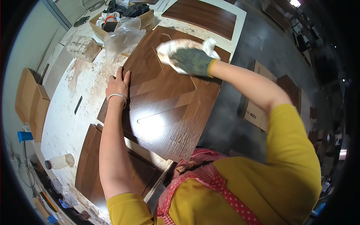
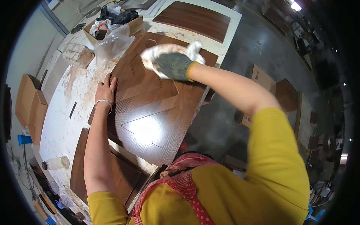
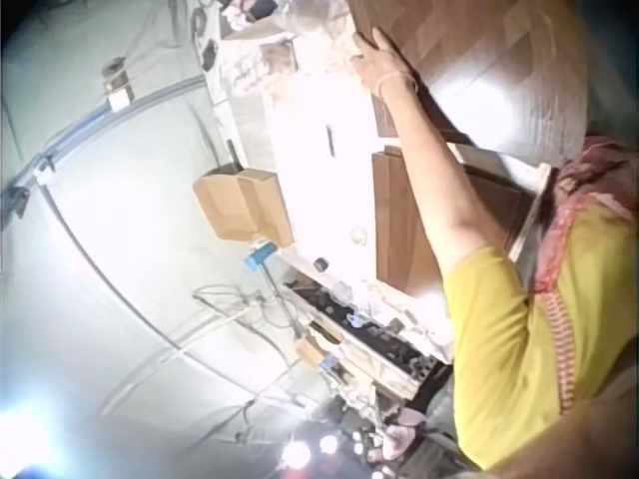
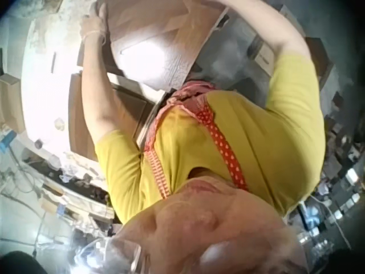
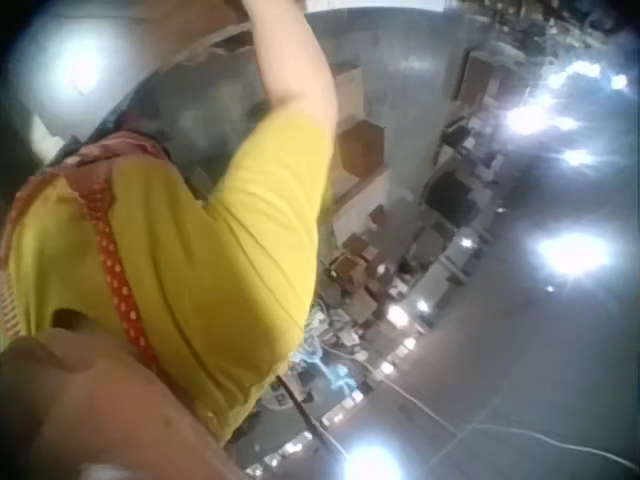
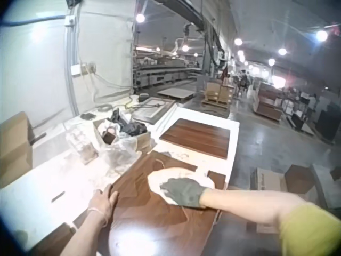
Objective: The person is using a cloth and a liquid from a bottle to polish and clean the surface of decorative wooden panels.
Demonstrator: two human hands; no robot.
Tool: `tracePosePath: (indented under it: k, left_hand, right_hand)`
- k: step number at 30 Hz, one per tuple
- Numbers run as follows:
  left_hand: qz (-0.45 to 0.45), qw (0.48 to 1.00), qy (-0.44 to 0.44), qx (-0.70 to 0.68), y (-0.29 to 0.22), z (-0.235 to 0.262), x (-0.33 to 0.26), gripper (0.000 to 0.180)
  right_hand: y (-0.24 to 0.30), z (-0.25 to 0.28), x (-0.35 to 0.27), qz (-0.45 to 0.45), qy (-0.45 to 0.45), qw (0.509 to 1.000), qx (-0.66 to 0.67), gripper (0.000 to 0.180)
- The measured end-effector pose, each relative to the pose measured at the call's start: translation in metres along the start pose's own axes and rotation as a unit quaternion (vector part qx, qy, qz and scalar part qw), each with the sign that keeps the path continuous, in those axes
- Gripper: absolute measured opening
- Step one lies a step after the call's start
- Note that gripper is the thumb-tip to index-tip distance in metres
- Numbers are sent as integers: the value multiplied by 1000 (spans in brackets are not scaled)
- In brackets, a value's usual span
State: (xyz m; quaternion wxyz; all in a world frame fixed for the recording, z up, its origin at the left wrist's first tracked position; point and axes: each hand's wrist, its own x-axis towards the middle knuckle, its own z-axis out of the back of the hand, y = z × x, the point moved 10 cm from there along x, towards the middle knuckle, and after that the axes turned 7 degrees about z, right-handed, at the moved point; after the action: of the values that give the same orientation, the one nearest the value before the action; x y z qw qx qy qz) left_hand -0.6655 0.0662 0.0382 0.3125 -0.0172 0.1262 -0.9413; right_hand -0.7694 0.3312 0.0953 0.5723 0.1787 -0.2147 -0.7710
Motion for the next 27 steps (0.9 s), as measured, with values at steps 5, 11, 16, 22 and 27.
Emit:
tracePosePath:
  k: [5, 11, 16, 22, 27]
  left_hand:
    - [9, 1000, -7, 9, 7, 1, -1, 53]
    - [4, 1000, -1, 10, -1, -3, 3, 52]
    - [2, 1000, 23, 2, 2, -5, 4, 53]
    - [9, 1000, 16, -17, 6, -1, 4, 53]
    - [6, 999, 37, -14, 3, -3, 5, 54]
  right_hand:
    - [34, -25, -1, -53, 227, 972, 22, 30]
    - [58, -81, 116, 146, 59, 963, -218, 18]
    - [58, -116, 47, 313, -51, 854, -411, 23]
    - [73, -14, 26, 30, 240, 884, -400, 23]
    - [145, -58, 80, 173, -4, 979, -110, 30]
